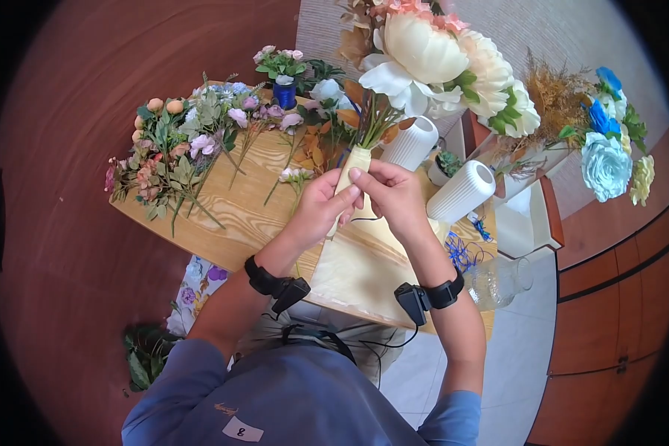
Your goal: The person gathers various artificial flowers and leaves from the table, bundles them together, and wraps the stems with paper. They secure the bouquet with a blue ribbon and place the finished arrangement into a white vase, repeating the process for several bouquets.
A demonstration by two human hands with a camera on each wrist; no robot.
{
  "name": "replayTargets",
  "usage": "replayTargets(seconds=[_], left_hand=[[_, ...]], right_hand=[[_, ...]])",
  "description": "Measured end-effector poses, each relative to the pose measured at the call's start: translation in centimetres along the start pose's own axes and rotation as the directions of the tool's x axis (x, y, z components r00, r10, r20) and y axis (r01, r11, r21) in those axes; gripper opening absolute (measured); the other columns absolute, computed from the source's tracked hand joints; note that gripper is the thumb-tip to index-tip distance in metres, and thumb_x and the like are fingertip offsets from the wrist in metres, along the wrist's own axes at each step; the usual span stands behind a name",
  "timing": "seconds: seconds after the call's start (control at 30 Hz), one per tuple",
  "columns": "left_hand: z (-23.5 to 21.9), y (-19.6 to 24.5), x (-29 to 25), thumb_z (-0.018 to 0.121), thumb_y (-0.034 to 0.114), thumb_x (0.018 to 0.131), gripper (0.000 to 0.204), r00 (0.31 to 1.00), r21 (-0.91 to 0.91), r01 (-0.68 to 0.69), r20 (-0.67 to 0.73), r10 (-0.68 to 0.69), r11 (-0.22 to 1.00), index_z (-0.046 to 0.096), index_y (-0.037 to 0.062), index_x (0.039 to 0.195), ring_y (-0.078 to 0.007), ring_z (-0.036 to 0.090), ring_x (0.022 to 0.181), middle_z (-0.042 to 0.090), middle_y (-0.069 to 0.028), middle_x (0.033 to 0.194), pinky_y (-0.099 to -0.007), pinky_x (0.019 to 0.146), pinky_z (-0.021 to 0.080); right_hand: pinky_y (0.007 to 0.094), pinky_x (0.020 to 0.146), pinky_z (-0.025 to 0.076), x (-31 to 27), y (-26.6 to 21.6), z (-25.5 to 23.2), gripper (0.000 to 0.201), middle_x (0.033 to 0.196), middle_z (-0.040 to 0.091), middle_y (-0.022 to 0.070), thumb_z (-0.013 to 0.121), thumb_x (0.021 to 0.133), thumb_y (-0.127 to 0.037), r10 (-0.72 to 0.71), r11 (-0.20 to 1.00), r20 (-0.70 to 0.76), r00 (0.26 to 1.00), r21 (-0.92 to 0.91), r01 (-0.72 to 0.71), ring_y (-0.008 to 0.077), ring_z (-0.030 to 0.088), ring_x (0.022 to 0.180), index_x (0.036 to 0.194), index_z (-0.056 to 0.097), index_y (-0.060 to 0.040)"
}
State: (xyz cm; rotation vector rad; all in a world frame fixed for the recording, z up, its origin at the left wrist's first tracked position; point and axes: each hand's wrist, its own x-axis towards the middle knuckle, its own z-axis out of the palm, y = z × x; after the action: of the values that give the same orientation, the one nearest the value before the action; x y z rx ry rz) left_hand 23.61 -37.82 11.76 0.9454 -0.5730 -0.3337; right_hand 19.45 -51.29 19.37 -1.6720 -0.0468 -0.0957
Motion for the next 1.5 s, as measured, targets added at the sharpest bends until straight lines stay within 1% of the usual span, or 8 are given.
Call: replayTargets(seconds=[0.1,0.17,0.47,0.73,0.93,1.2,1.33,1.5], left_hand=[[-1.1,0.0,0.1,0.054,0.017,0.096,0.012,0.995,-0.028,0.050,0.086,-0.048,0.998,0.055,0.0043,0.098,-0.0038,0.049,0.056,0.058,-0.0008,0.079,-0.0186,0.050,0.041],[-1.8,0.3,0.0,0.054,0.019,0.096,0.018,0.961,-0.173,0.223,0.205,-0.187,0.959,0.054,0.0028,0.103,-0.0082,0.052,0.059,0.058,-0.0033,0.080,-0.0229,0.055,0.046],[-1.9,1.4,-0.9,0.042,0.035,0.101,0.030,0.881,-0.445,0.387,0.436,-0.182,0.808,0.051,0.0070,0.107,-0.0154,0.053,0.058,0.054,-0.0045,0.076,-0.0326,0.060,0.049],[-1.8,1.1,-1.0,0.040,0.035,0.102,0.031,0.902,-0.420,0.362,0.382,-0.199,0.832,0.050,0.0067,0.102,-0.0083,0.042,0.050,0.044,0.0014,0.067,-0.0223,0.049,0.037],[-1.7,1.5,-1.2,0.039,0.035,0.102,0.031,0.949,-0.360,0.250,0.276,-0.154,0.899,0.050,0.0056,0.101,-0.0066,0.038,0.048,0.042,0.0023,0.066,-0.0206,0.046,0.035],[-1.3,1.2,-0.9,0.038,0.032,0.103,0.032,0.966,-0.313,0.175,0.238,-0.101,0.933,0.051,0.0029,0.104,-0.0055,0.038,0.046,0.041,0.0018,0.065,-0.0198,0.043,0.033],[-0.8,1.2,-0.9,0.037,0.032,0.103,0.038,0.970,-0.308,0.178,0.213,-0.114,0.935,0.051,0.0000,0.119,-0.0048,0.036,0.045,0.041,0.0019,0.064,-0.0189,0.042,0.032],[-0.8,0.8,-0.7,0.036,0.031,0.103,0.042,0.972,-0.266,0.159,0.211,-0.103,0.951,0.048,-0.0008,0.128,-0.0045,0.036,0.045,0.041,0.0020,0.064,-0.0181,0.042,0.032]], right_hand=[[0.0158,0.040,0.027,0.6,1.2,-0.2,0.021,0.066,0.060,-0.0022,0.069,0.087,-0.021,0.009,0.998,0.009,1.000,0.059,-0.009,-0.0003,0.041,0.046,0.098,0.069,-0.0034],[0.0158,0.040,0.028,0.8,1.3,-0.3,0.021,0.068,0.061,-0.0013,0.068,0.088,-0.020,0.016,0.997,0.029,0.999,0.073,-0.018,0.0006,0.042,0.046,0.099,0.068,-0.0026],[0.0170,0.045,0.033,0.5,1.1,-0.2,0.027,0.073,0.062,0.0003,0.062,0.092,-0.016,-0.010,0.990,0.197,0.980,0.142,-0.018,0.0018,0.044,0.051,0.112,0.064,0.0018],[0.0179,0.039,0.024,1.1,2.1,-1.3,0.019,0.069,0.057,-0.0024,0.062,0.091,-0.015,0.025,0.954,0.158,0.987,0.291,-0.070,0.0005,0.035,0.043,0.102,0.064,0.0000],[0.0167,0.036,0.027,1.5,2.6,-2.2,0.019,0.100,0.069,0.0117,0.060,0.092,-0.014,-0.014,0.970,-0.070,0.997,0.240,0.031,0.0003,0.037,0.041,0.106,0.059,-0.0007],[0.0187,0.039,0.033,1.3,2.0,-2.1,0.021,0.104,0.068,0.0147,0.056,0.094,-0.012,0.006,0.920,-0.058,0.998,0.392,0.018,0.0043,0.042,0.045,0.109,0.059,0.0013],[0.0190,0.039,0.032,0.9,1.9,-2.8,0.019,0.098,0.068,0.0132,0.054,0.089,-0.001,0.018,0.892,0.068,0.998,0.450,-0.047,0.0060,0.043,0.046,0.106,0.061,0.0015],[0.0198,0.040,0.032,0.5,2.4,-3.7,0.022,0.093,0.068,0.0129,0.053,0.084,0.004,-0.019,0.896,0.051,0.999,0.444,-0.006,0.0070,0.043,0.047,0.103,0.062,0.0020]])
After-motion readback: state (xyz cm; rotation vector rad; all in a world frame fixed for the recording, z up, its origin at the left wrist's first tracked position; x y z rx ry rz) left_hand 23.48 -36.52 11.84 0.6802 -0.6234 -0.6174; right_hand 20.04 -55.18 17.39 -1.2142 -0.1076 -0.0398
